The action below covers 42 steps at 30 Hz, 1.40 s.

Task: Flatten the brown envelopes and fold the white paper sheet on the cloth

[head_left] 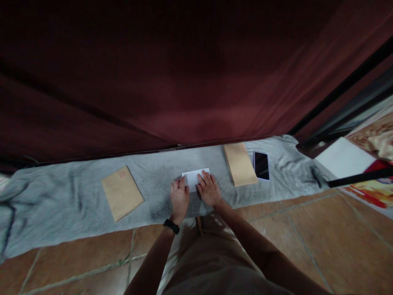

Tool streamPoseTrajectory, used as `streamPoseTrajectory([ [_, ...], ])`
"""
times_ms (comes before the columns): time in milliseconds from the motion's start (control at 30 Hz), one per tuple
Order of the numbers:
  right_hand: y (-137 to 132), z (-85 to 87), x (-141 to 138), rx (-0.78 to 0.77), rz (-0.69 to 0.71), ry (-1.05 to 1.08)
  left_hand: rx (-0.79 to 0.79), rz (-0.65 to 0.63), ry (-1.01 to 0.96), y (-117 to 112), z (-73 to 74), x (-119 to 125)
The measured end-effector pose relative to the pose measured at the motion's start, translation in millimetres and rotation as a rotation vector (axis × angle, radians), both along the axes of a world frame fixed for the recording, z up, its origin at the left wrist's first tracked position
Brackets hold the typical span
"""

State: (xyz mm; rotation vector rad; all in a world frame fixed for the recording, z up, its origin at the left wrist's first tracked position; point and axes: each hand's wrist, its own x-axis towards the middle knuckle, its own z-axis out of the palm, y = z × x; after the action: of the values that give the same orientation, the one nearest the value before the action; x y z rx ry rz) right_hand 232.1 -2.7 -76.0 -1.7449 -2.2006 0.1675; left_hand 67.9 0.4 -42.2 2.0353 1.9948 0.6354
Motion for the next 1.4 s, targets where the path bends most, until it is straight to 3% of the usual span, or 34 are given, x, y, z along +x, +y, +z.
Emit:
streamPoseTrajectory([
  [100,-1,0.2,1,-0.01,0.012,-0.03,0.096,-0.198,0.046,-1,-6.1,19],
  [200,0,-0.8,2,-0.023,0.027,-0.065,0.027,-0.288,0.134,1,-14.0,34],
  [400,3,-5.0,3,0.007,0.003,-0.046,-0.023,-0.21,0.255,3,-25.3,29],
  [633,12,-10.1,14,0.04,-0.046,-0.013,0.004,-0.112,0.262,3,-26.1,24],
  [800,18,-0.8,22,0.018,-0.057,-0.028,0.005,-0.096,0.246,3,-25.1,26],
  [900,20,7.9,14,0.005,-0.073,0.002,-0.015,-0.107,0.244,3,-24.1,26],
  [1000,16,10.4,2,0.006,-0.004,0.051,-0.022,-0.118,0.257,3,-23.7,25],
  [1100,8,4.6,-3,0.018,0.051,0.061,-0.019,-0.12,0.262,3,-24.2,24],
  [1400,3,-12.8,23,0.13,-0.041,-0.013,0.069,-0.041,0.258,8,-35.7,26],
])
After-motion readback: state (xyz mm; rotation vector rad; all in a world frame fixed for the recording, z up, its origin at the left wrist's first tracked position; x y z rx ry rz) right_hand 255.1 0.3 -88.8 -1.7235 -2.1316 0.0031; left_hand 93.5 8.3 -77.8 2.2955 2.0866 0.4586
